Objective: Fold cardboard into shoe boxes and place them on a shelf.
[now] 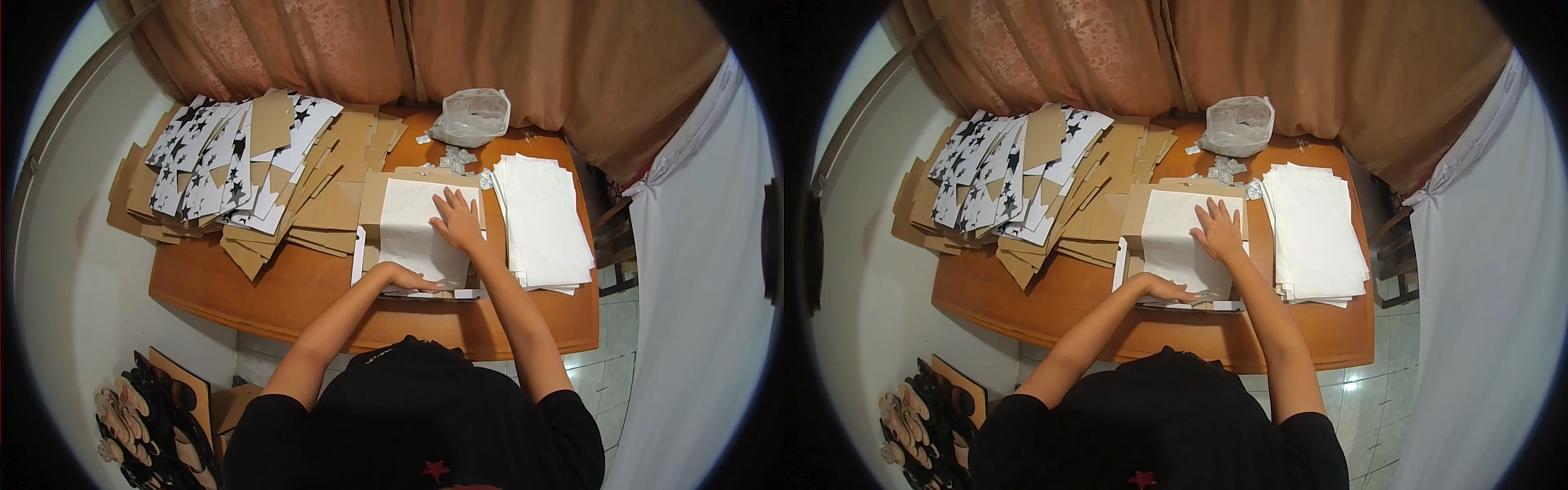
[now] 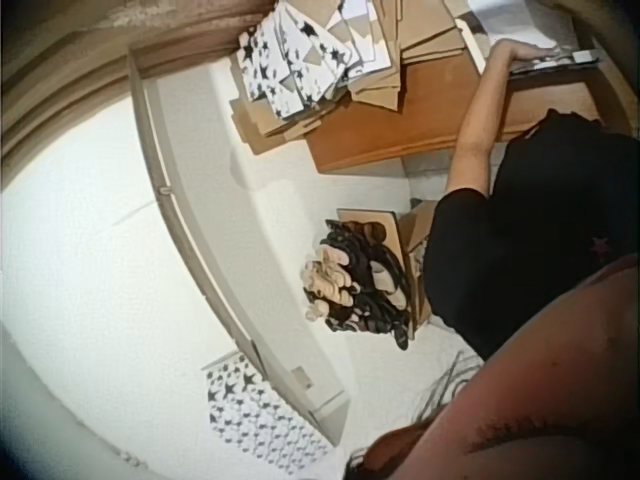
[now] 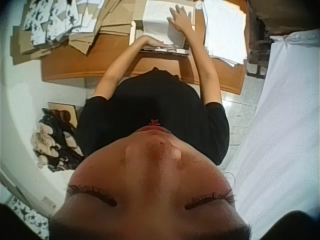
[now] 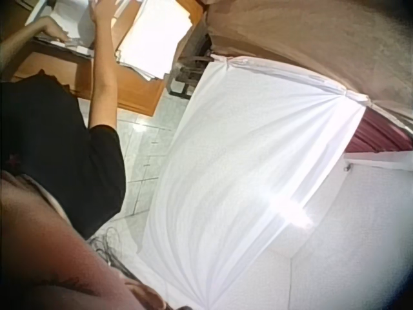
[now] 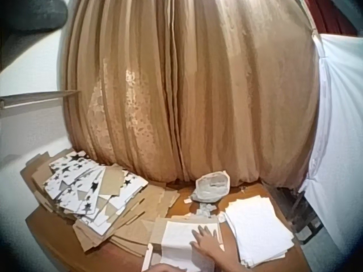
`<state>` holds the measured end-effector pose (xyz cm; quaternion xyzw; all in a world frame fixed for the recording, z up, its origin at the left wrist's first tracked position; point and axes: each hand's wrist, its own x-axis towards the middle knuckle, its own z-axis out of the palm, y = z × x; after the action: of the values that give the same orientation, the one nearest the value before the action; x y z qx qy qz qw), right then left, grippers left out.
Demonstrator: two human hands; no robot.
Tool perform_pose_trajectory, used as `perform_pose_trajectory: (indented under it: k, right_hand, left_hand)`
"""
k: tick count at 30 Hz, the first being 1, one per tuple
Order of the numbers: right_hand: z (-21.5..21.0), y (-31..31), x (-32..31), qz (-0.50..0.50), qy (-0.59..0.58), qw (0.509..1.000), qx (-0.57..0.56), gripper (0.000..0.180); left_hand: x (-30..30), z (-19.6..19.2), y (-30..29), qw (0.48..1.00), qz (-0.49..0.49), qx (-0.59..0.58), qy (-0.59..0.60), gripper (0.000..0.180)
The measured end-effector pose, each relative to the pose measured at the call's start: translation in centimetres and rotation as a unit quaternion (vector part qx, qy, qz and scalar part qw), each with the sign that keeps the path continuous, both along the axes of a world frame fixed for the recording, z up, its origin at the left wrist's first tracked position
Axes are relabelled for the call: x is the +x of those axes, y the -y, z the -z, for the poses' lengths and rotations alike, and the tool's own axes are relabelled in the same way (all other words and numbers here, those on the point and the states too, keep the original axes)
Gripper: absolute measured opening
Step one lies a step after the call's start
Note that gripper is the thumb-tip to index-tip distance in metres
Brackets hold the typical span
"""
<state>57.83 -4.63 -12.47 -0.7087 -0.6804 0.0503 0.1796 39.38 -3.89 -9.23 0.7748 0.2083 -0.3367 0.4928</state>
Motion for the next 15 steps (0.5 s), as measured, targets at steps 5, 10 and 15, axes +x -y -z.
perform_pose_trajectory:
  k: [5,10,15]
  right_hand:
    - [-0.8,-0.2,0.2,-0.007,-0.037,0.999,0.034,0.05]
    - [-2.6,-1.7,2.7,0.006,-0.127,0.97,0.206,0.04]
    - [-1.4,-5.6,7.1,0.04,-0.161,0.96,0.226,0.032]
  left_hand:
    - [0.8,0.9,-1.2,0.997,-0.048,0.061,0.01,0.087]
    - [2.8,-1.9,-3.0,0.844,-0.275,0.226,0.401,0.039]
    - [4.8,0.8,-5.4,0.795,-0.213,0.485,0.296,0.044]
